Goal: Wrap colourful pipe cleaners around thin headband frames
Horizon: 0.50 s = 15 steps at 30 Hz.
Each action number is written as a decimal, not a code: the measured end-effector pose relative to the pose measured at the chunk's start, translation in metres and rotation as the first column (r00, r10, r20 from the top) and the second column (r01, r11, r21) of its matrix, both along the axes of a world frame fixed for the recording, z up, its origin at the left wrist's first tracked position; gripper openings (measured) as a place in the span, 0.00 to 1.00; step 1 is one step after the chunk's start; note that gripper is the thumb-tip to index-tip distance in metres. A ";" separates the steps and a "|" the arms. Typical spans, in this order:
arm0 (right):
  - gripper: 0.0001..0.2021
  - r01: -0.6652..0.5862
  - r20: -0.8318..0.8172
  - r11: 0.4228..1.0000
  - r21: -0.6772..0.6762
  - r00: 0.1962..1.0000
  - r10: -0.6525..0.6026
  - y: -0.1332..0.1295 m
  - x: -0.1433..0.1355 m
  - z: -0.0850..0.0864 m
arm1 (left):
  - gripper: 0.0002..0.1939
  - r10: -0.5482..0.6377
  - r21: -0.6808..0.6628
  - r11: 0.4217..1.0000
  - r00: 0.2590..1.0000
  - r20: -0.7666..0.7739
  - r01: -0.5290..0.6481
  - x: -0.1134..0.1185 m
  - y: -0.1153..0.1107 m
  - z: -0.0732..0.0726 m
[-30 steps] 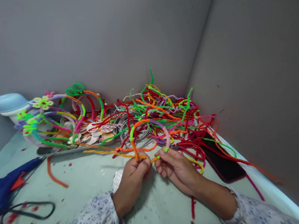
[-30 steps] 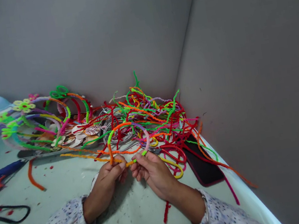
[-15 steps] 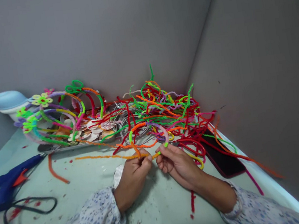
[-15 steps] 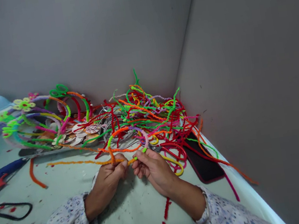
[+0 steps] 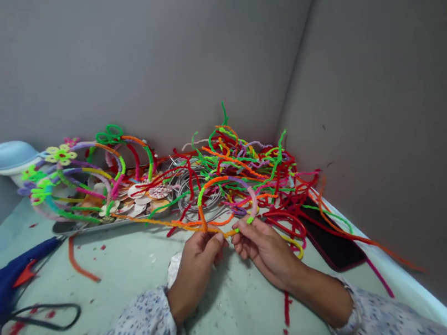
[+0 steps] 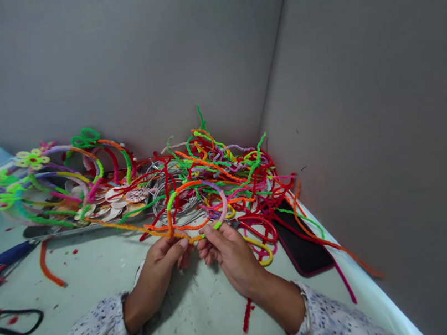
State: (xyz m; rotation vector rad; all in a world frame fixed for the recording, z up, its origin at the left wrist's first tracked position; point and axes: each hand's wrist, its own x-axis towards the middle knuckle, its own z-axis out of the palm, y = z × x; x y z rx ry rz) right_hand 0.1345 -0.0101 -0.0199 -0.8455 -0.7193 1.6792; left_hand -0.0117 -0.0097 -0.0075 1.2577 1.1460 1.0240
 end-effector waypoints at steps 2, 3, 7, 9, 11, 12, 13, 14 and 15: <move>0.13 0.013 0.029 1.000 0.002 0.999 -0.013 0.000 -0.001 -0.001 | 0.11 0.031 -0.021 0.999 0.999 0.011 -0.030 0.001 0.001 -0.001; 0.14 0.019 0.044 1.000 0.000 0.999 -0.019 0.001 -0.001 -0.001 | 0.10 0.045 -0.030 0.999 0.999 0.012 -0.044 0.001 0.002 -0.001; 0.14 0.021 0.065 1.000 -0.005 0.998 -0.021 0.001 -0.001 -0.001 | 0.10 0.068 -0.035 0.997 0.997 0.025 -0.067 0.001 0.003 -0.003; 0.14 0.014 0.056 1.000 -0.006 0.998 -0.014 0.000 0.000 -0.001 | 0.09 0.067 -0.023 0.998 0.997 0.028 -0.066 0.001 0.003 -0.003; 0.14 0.010 0.046 1.000 -0.009 0.999 -0.010 0.000 0.000 0.000 | 0.09 0.065 -0.016 0.998 0.998 0.019 -0.064 0.001 0.003 -0.002; 0.14 0.011 0.043 1.000 -0.013 0.999 -0.011 0.000 0.000 0.000 | 0.10 0.065 -0.013 0.998 0.998 0.010 -0.065 0.001 0.002 -0.001; 0.14 0.012 0.041 1.000 -0.018 0.999 -0.011 0.000 0.000 0.000 | 0.10 0.064 -0.009 0.998 0.998 0.000 -0.064 0.001 0.002 -0.001; 0.14 0.012 0.038 1.000 -0.023 0.999 -0.012 0.000 0.000 0.000 | 0.10 0.062 -0.004 0.998 0.998 -0.011 -0.062 0.001 0.002 0.000; 0.14 0.014 0.036 1.000 -0.026 0.999 -0.013 0.001 0.000 0.000 | 0.10 0.062 0.001 0.998 0.998 -0.020 -0.062 0.001 0.001 0.000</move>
